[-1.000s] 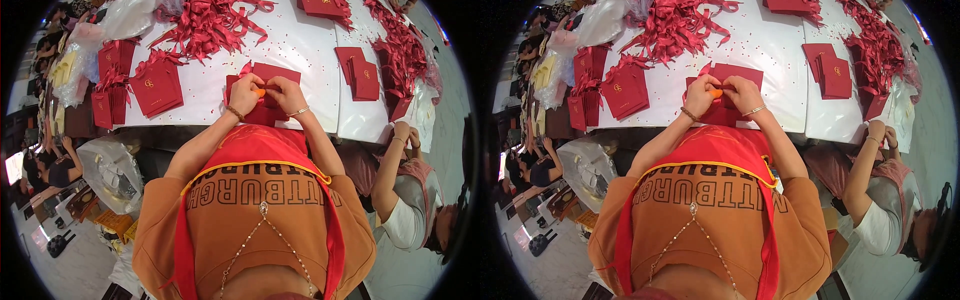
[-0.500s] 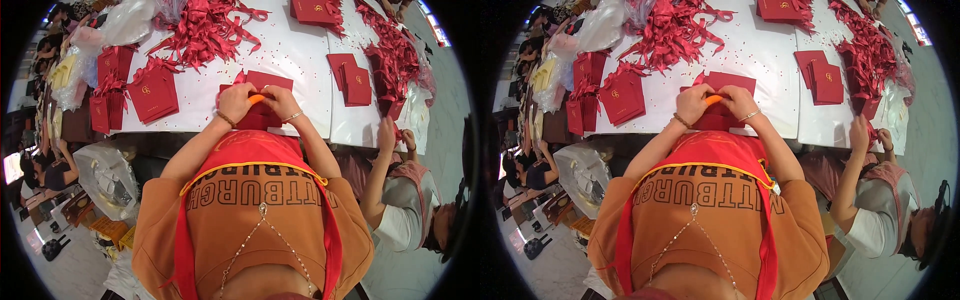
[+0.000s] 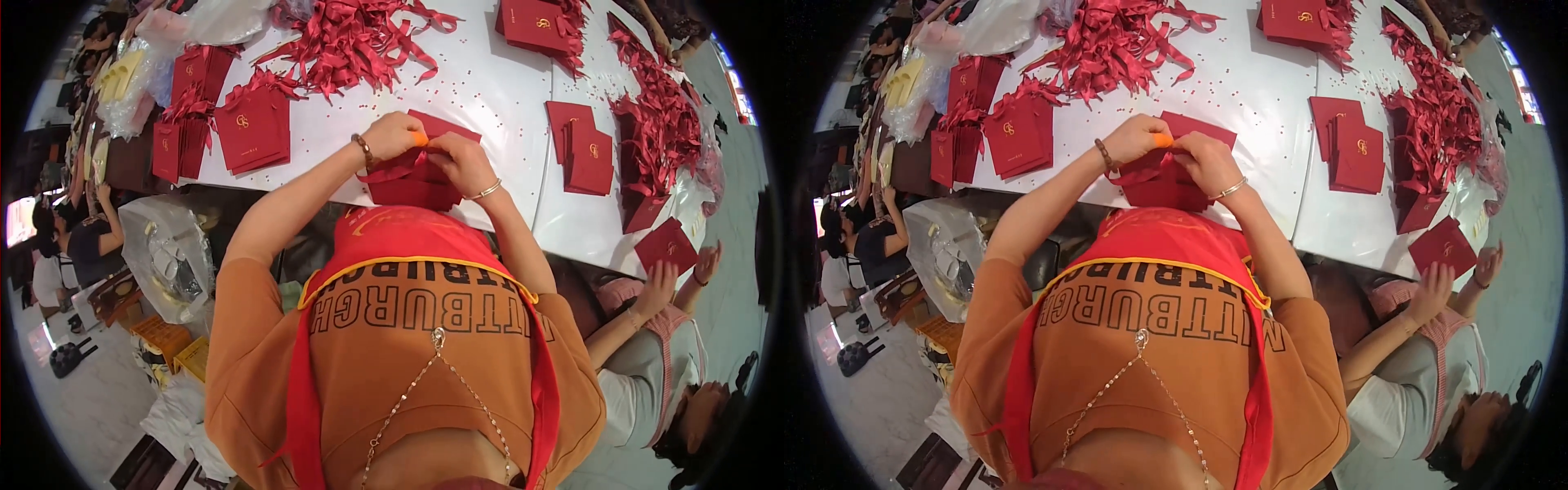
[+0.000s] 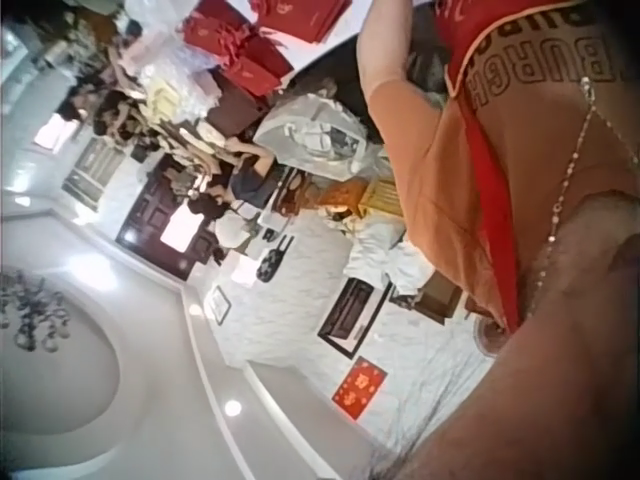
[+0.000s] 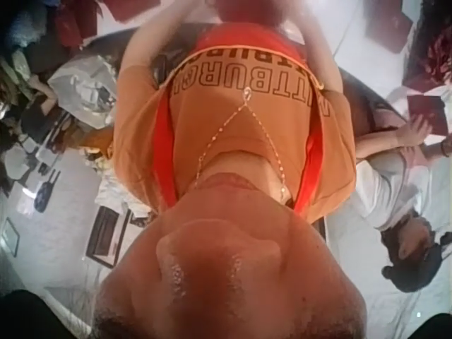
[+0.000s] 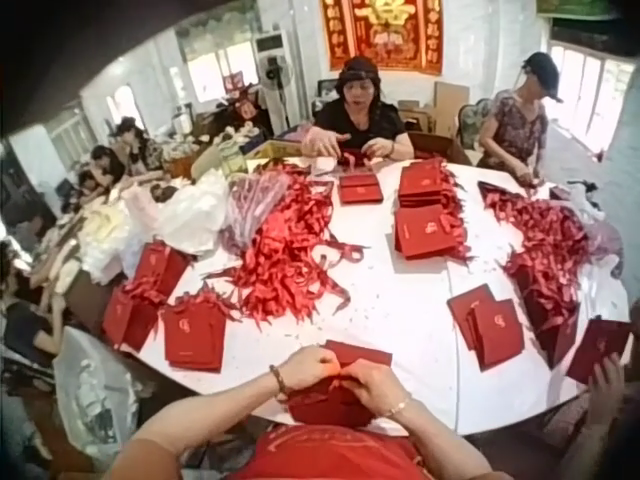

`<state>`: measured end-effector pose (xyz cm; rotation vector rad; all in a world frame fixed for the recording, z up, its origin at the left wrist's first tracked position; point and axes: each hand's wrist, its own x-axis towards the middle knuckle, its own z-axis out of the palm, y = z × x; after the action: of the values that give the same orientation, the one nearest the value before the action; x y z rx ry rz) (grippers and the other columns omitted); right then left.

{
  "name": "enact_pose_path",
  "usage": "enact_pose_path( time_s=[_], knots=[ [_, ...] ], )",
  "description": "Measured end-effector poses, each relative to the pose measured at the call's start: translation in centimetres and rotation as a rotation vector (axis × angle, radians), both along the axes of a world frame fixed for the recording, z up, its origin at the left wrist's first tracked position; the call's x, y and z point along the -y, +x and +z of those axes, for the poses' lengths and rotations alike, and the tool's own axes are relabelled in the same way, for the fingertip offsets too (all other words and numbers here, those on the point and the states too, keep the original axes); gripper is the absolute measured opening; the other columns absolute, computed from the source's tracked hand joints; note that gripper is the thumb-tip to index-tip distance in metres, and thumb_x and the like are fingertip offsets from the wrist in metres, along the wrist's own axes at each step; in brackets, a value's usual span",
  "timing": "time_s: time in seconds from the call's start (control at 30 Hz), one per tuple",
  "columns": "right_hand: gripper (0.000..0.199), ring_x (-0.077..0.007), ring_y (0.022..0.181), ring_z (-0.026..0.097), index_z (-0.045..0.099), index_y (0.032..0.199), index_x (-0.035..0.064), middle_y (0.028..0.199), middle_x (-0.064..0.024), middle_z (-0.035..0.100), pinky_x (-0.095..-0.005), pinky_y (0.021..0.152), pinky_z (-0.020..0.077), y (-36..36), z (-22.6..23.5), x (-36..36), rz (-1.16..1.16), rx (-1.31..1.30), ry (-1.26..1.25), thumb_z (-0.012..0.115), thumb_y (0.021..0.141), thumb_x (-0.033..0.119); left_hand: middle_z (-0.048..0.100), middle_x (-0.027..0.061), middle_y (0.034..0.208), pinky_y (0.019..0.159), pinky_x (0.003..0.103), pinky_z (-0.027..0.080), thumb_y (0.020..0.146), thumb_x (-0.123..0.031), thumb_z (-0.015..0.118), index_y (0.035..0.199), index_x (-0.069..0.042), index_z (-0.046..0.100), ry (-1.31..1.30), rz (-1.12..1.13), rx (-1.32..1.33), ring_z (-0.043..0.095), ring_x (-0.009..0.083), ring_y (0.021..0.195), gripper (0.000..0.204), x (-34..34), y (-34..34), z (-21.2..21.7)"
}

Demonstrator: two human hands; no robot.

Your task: The recorder is assembling red paper gift bags by threading and tying pink ribbons through pre-cut holes.

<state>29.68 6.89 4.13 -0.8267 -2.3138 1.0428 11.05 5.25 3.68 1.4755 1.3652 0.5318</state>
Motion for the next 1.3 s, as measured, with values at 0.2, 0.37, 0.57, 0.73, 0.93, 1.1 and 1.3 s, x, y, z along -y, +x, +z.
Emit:
enact_pose_path(
  time_s=[0.2,0.37,0.57,0.73,0.93,1.1,1.3],
  knots=[
    [0.015,-0.0304,0.076,0.057,0.059,0.087,0.0037,0.082,-0.0127,0.058,-0.0359,0.066,0.0457,2.5,0.5,-0.9,0.097,0.027,-0.074,0.060,0.073,0.005,0.062,0.0106,0.068,0.061,0.030,0.044,0.073,-0.022,0.054,0.075,-0.002,0.064,0.084,0.267,0.031,0.059,0.0182,0.065,0.023,0.0,3.2,-2.7],
    [0.015,-0.0267,0.072,0.057,0.059,0.088,0.0038,0.082,-0.0113,0.058,-0.0321,0.064,0.0448,3.3,-0.1,-0.8,0.145,0.022,-0.061,0.063,0.074,0.009,0.058,0.0009,0.072,0.060,0.020,0.040,0.081,-0.016,0.052,0.079,-0.001,0.061,-0.029,0.475,0.239,0.050,0.0085,0.063,0.018,-0.9,2.8,-0.8],
    [0.016,-0.0283,0.073,0.056,0.059,0.090,0.0038,0.080,-0.0118,0.057,-0.0339,0.065,0.0444,4.5,0.2,-2.3,0.152,0.001,-0.147,0.061,0.075,0.009,0.054,0.0002,0.071,0.046,0.022,0.034,0.090,-0.039,0.039,0.094,-0.008,0.056,-0.391,0.637,0.112,0.048,0.0061,0.056,0.036,-1.2,0.2,0.0],
    [0.017,-0.0215,0.069,0.056,0.060,0.092,0.0024,0.081,-0.0093,0.058,-0.0287,0.063,0.0443,4.0,-0.6,-2.8,0.203,-0.017,-0.163,0.063,0.076,0.008,0.047,-0.0029,0.057,0.042,0.021,0.030,0.089,-0.043,0.042,0.086,-0.007,0.058,-0.357,0.304,0.342,0.041,0.0038,0.049,0.039,-2.1,2.0,0.4],
    [0.016,-0.0207,0.068,0.054,0.058,0.089,0.0006,0.077,-0.0092,0.056,-0.0285,0.061,0.0435,3.3,-0.5,-2.3,0.295,-0.076,-0.116,0.063,0.075,0.007,0.051,-0.0037,0.060,0.044,0.019,0.031,0.084,-0.026,0.056,0.078,-0.003,0.060,-0.095,0.441,0.191,0.040,0.0038,0.048,0.024,-3.7,0.9,0.3],
    [0.012,-0.0141,0.063,0.050,0.056,0.084,0.0001,0.074,-0.0055,0.051,-0.0257,0.058,0.0408,2.6,0.5,-1.9,0.250,-0.133,-0.239,0.063,0.075,0.004,0.057,0.0006,0.070,0.047,0.022,0.039,0.090,-0.032,0.047,0.106,-0.003,0.054,-0.247,0.436,0.641,0.049,0.0085,0.051,0.034,-4.7,-3.6,-0.7],
    [0.017,-0.0116,0.085,0.050,0.057,0.086,0.0020,0.088,-0.0023,0.052,-0.0235,0.075,0.0403,2.0,-1.1,-2.7,0.205,-0.441,-0.582,0.066,0.072,0.001,0.057,0.0047,0.092,0.064,0.023,0.048,0.092,-0.026,0.041,0.126,-0.007,0.043,-0.058,0.386,0.836,0.057,0.0103,0.075,0.039,1.4,0.5,-3.4]
  ],
)
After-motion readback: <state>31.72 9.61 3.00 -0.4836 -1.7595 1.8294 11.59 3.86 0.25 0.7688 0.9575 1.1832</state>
